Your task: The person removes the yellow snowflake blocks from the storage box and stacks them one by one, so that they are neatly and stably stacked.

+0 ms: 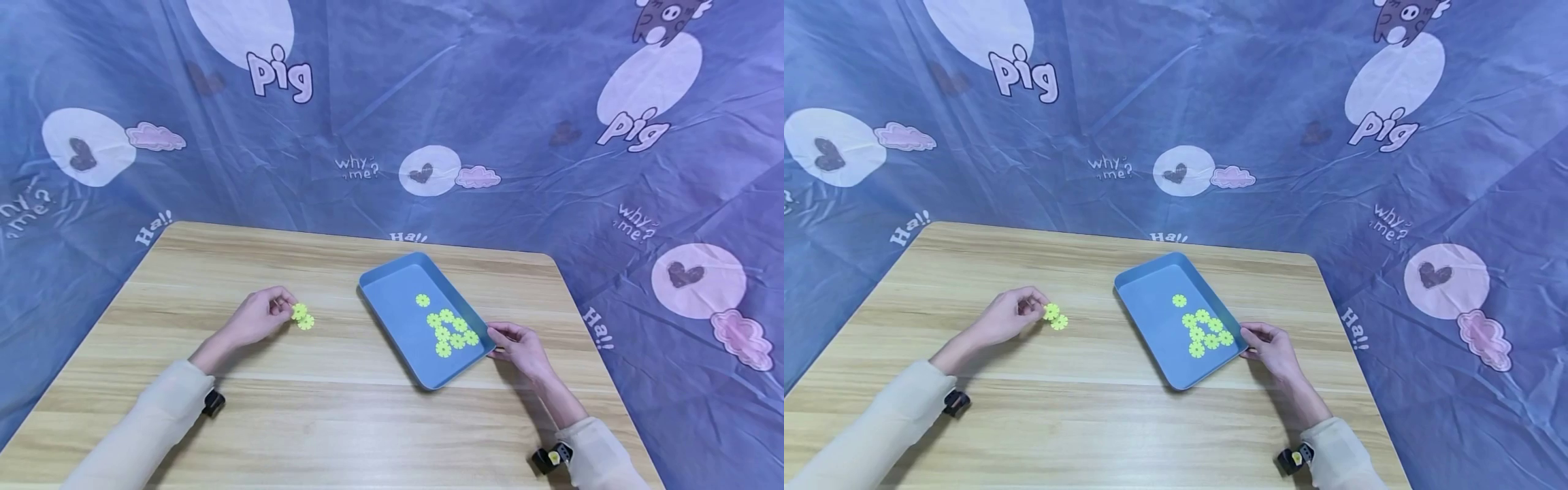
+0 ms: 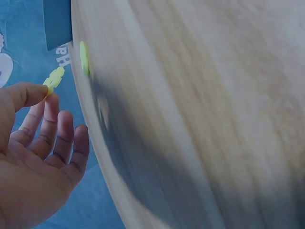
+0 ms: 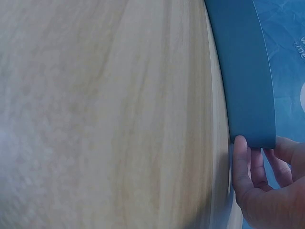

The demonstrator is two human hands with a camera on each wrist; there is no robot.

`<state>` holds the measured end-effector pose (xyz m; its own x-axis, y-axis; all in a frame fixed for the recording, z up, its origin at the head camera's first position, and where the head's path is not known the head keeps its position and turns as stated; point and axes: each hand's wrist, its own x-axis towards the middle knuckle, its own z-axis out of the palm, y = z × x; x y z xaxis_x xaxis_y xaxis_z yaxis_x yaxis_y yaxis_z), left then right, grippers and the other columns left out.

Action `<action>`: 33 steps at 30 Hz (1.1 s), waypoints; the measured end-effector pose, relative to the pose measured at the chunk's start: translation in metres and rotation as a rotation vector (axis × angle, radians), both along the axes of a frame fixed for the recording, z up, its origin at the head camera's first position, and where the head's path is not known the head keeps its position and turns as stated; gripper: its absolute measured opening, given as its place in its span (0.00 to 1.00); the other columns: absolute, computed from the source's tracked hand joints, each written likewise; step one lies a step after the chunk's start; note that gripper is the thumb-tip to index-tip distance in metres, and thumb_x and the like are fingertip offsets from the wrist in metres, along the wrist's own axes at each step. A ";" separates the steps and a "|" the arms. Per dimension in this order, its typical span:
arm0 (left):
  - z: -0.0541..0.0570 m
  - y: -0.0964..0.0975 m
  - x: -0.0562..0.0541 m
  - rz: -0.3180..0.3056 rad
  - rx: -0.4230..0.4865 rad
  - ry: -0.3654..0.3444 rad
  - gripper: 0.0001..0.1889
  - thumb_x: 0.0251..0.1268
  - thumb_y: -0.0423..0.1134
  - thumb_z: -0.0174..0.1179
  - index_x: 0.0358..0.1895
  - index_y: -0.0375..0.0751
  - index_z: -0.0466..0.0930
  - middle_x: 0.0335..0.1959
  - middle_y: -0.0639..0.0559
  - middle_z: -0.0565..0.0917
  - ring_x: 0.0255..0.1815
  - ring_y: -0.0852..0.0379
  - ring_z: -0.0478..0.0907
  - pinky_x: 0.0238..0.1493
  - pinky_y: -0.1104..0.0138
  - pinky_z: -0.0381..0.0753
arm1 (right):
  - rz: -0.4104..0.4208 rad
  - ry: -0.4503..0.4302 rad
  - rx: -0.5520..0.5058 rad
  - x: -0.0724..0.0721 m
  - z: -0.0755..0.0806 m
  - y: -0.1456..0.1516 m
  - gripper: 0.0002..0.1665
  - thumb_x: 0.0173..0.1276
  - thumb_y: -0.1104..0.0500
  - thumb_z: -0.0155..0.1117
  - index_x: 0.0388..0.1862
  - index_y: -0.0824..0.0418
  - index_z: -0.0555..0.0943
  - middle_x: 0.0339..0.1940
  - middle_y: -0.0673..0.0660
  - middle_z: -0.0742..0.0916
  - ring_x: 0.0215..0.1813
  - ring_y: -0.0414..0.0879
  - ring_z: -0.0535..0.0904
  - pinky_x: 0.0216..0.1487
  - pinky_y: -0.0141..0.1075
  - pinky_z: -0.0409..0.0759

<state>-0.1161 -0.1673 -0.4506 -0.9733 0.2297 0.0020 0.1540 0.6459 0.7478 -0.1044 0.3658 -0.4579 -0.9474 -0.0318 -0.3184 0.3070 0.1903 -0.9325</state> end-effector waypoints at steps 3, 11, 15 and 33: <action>-0.002 -0.002 0.000 -0.003 0.002 -0.010 0.06 0.69 0.30 0.63 0.46 0.37 0.84 0.34 0.49 0.84 0.34 0.59 0.75 0.35 0.72 0.76 | -0.007 0.000 -0.004 0.000 0.000 0.000 0.23 0.79 0.60 0.64 0.65 0.75 0.79 0.40 0.41 0.90 0.42 0.35 0.88 0.45 0.31 0.90; -0.005 0.000 0.000 0.003 0.003 -0.054 0.06 0.68 0.30 0.63 0.46 0.37 0.84 0.33 0.50 0.83 0.33 0.59 0.75 0.35 0.72 0.75 | -0.004 -0.009 -0.007 -0.001 0.000 0.000 0.25 0.79 0.59 0.64 0.66 0.76 0.78 0.40 0.40 0.89 0.42 0.34 0.87 0.46 0.31 0.90; -0.005 0.002 0.000 0.009 0.006 -0.090 0.07 0.68 0.30 0.63 0.47 0.36 0.84 0.34 0.49 0.83 0.32 0.57 0.75 0.34 0.72 0.75 | -0.002 -0.012 -0.005 -0.001 0.000 0.000 0.25 0.79 0.59 0.64 0.66 0.77 0.77 0.40 0.40 0.89 0.42 0.34 0.87 0.46 0.31 0.90; -0.009 0.010 -0.003 -0.011 -0.039 -0.093 0.07 0.67 0.32 0.63 0.46 0.37 0.84 0.33 0.51 0.83 0.32 0.60 0.74 0.36 0.72 0.73 | -0.010 0.004 0.011 0.000 -0.001 0.002 0.23 0.79 0.60 0.65 0.64 0.76 0.79 0.40 0.41 0.89 0.42 0.34 0.87 0.46 0.32 0.91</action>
